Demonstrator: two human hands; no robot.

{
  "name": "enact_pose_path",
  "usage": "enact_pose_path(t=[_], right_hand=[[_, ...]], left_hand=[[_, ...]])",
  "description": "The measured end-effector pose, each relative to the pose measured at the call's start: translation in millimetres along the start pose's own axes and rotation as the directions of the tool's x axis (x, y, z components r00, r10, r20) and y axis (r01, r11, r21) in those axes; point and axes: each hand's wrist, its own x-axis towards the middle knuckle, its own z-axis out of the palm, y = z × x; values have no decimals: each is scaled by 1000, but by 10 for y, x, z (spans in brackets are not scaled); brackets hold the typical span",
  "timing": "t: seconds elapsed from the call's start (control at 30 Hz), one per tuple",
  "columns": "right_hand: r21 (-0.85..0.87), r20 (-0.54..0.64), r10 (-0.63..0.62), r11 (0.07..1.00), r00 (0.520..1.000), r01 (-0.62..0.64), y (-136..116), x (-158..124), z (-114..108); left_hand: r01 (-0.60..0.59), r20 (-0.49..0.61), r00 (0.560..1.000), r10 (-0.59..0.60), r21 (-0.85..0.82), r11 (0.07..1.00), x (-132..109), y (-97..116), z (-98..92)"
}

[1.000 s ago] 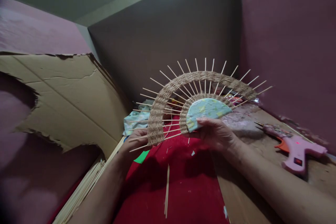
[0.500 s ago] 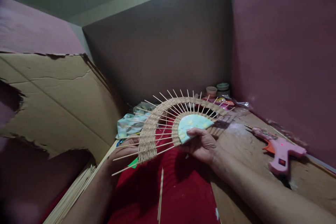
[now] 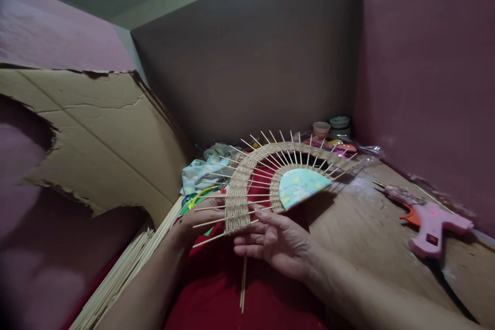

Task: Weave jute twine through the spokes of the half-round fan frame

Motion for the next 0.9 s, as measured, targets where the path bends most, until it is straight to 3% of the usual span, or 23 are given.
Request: enact_pose_path(t=[0.1, 0.3, 0.47, 0.6, 0.77, 0.9], right_hand=[[19, 41, 11, 1000, 999, -12, 37, -4, 32], [81, 67, -16, 997, 998, 10, 63, -6, 33], [48, 14, -47, 998, 999, 47, 106, -29, 54], [17, 2, -67, 998, 998, 66, 106, -30, 57], [12, 24, -72, 997, 997, 72, 96, -19, 48], [25, 48, -68, 997, 997, 67, 102, -28, 30]], left_hand=[[25, 135, 991, -15, -70, 997, 29, -19, 37], [66, 155, 986, -60, -32, 997, 50, 16, 118], [33, 168, 985, -39, 40, 999, 37, 102, 121], [81, 213, 973, -85, 28, 996, 13, 101, -58], [153, 258, 943, -211, 229, 961, -103, 176, -401], [56, 263, 955, -137, 296, 954, -239, 281, -601]])
